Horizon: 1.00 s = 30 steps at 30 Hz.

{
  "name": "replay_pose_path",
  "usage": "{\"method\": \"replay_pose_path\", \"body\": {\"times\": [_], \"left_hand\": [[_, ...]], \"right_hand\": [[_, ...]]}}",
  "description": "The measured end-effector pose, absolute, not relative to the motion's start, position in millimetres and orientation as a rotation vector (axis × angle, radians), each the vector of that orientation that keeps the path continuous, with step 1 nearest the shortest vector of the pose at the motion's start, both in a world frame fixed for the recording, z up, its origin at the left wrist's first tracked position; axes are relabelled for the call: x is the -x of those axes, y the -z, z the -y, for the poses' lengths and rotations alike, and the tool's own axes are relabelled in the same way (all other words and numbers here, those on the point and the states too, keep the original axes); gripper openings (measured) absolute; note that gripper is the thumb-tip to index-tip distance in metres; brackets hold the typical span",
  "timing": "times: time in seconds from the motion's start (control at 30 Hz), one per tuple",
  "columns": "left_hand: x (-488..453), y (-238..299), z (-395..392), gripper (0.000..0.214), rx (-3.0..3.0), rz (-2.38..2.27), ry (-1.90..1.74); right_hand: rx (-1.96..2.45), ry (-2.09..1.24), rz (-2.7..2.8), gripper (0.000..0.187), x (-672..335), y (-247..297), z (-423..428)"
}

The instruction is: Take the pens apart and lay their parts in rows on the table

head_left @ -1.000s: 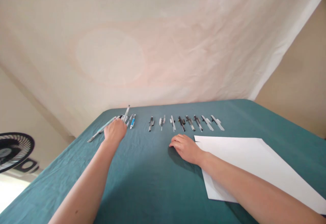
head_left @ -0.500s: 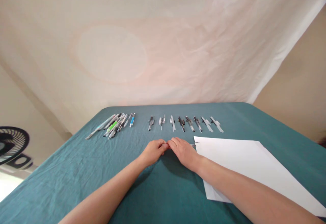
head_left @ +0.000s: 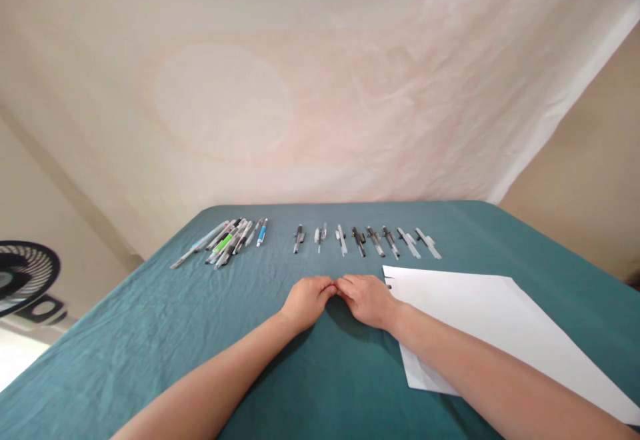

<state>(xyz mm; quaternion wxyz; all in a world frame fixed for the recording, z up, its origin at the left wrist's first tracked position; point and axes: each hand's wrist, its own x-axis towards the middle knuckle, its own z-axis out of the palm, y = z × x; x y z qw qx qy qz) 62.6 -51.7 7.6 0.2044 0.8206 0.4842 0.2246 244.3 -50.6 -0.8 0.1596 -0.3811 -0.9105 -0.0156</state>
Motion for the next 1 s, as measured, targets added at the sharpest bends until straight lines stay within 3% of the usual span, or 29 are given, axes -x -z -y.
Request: {"method": "replay_pose_path", "body": {"times": [0.47,0.73,1.0], "left_hand": [[-59.8,-7.5,50.2,0.029,-2.230,-1.385,-0.622],[-51.2,-20.0,42.6,0.028,-2.237,-1.356,-0.671],[2.2,-52.7,35.1,0.027,-2.051,-1.586,-0.260]], "right_hand": [[1.176,0.058,2.556,0.031,-249.7,-1.7,49.1],[1.185,0.000,2.519,0.031,-246.3,-4.8,46.9],[1.214,-0.063,2.517,0.031,-248.6,2.6,40.6]]}}
